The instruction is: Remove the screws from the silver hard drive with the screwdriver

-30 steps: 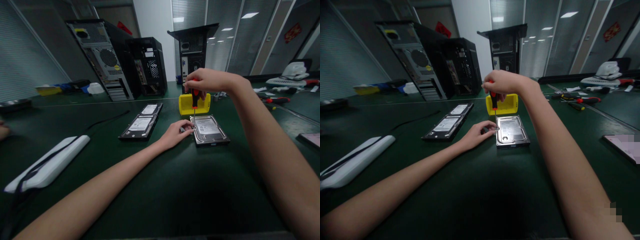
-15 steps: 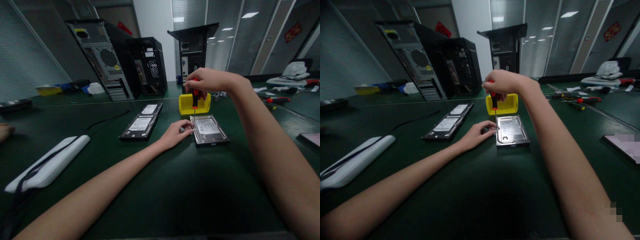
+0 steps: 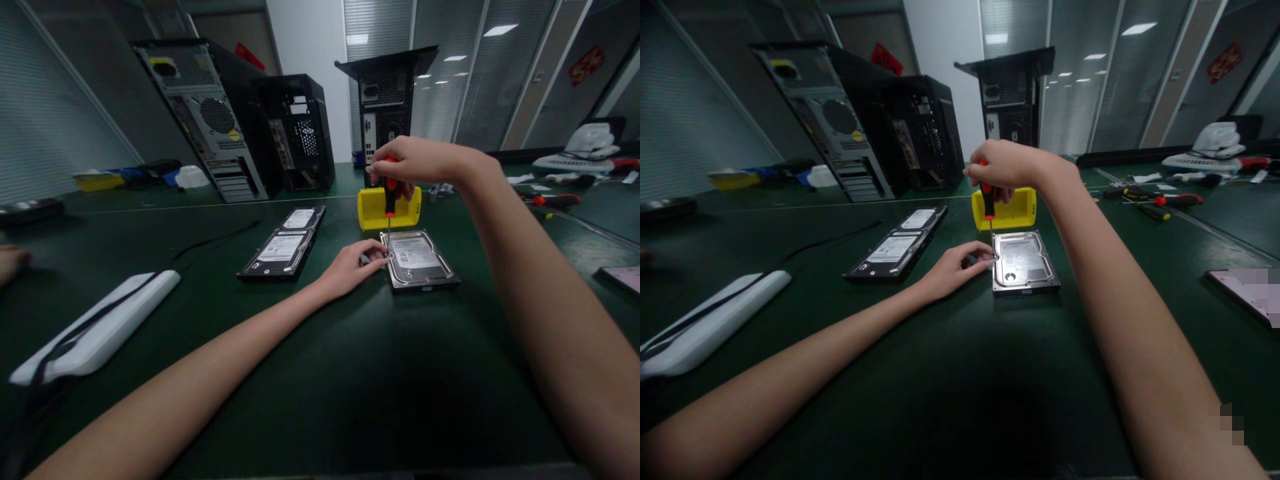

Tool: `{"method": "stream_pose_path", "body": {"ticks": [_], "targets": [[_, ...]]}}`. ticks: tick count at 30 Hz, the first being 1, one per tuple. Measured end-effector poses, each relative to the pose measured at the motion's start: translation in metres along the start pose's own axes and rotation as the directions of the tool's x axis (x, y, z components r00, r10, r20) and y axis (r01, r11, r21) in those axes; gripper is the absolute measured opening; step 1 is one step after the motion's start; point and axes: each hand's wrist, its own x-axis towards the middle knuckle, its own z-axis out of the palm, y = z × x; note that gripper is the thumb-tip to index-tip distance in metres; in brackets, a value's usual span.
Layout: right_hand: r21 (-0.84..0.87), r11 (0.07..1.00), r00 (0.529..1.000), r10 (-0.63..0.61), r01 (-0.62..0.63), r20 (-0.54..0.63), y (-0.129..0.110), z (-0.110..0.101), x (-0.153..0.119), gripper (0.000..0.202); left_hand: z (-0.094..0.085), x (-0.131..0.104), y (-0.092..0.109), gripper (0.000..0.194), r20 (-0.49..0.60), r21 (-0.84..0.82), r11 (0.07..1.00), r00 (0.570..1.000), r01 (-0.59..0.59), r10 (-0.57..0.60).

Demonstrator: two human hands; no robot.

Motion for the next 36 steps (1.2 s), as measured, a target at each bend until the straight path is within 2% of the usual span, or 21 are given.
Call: {"method": "stream_pose_path", "body": {"ticks": [23,36], "targets": [[0.013,1.000,1.000,0.005,-0.005,-0.002,0.0012,0.0009,0.0012,0.033,0.0001,-0.0002,0.0005,0.027,0.008,0.002,1.000,1.000,0.004,-0.004],[0.004,1.000,0.999,-0.018,0.018,-0.040,-0.0009,0.0022,-0.0017,0.033,0.0006,-0.0002,-0.0011,0.029,0.008,-0.014,1.000,1.000,0.003,-0.003]]}}
